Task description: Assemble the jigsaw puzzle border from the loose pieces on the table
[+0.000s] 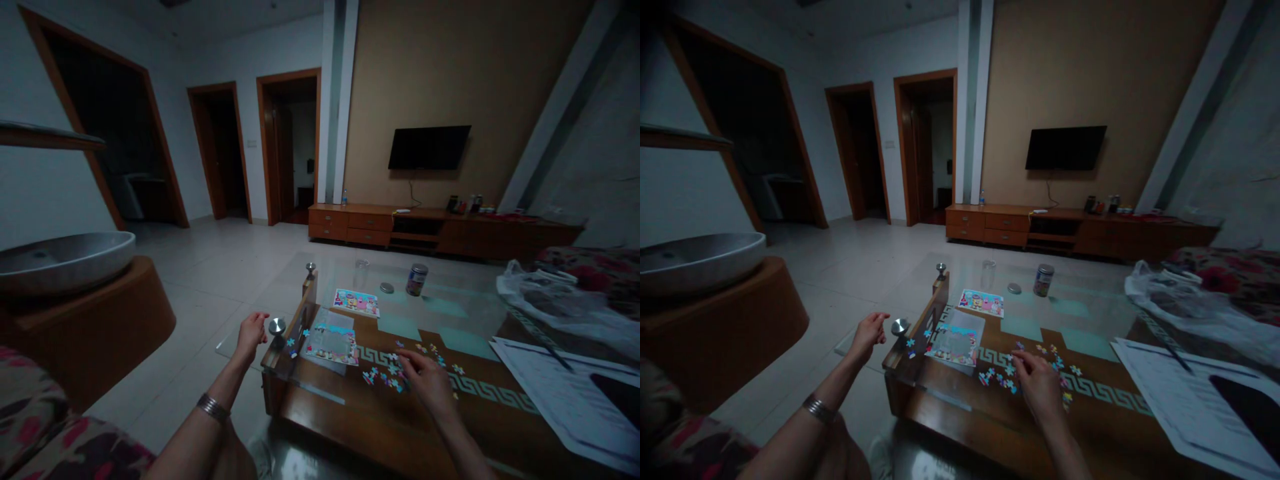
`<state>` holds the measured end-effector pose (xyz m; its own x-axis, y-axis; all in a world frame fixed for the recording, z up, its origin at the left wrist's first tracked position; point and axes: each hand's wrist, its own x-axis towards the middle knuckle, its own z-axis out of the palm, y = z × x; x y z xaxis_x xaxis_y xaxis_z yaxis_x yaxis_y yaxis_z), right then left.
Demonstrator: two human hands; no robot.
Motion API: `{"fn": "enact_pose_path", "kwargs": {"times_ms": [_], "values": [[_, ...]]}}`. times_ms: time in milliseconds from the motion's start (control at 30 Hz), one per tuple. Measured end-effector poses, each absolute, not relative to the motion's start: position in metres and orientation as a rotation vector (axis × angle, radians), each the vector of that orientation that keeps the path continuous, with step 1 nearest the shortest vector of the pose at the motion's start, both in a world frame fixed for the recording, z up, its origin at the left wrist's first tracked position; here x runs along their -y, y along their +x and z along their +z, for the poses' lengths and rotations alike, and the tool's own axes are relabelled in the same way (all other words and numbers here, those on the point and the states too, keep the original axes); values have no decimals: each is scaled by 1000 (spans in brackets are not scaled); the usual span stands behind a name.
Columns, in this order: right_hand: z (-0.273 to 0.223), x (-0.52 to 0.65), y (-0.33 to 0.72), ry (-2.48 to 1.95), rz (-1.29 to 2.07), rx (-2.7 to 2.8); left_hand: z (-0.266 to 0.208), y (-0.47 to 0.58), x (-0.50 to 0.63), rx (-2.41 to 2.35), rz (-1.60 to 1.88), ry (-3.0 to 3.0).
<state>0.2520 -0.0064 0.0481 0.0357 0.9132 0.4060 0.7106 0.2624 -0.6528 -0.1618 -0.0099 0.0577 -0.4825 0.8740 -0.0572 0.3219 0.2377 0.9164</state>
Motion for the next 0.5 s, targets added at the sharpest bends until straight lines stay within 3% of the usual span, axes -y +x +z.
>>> {"fn": "enact_pose_path", "kwargs": {"times_ms": [500], "values": [[43,53,207,-1250,233,2329,47,-149,38,-2294,657,1704]]}}
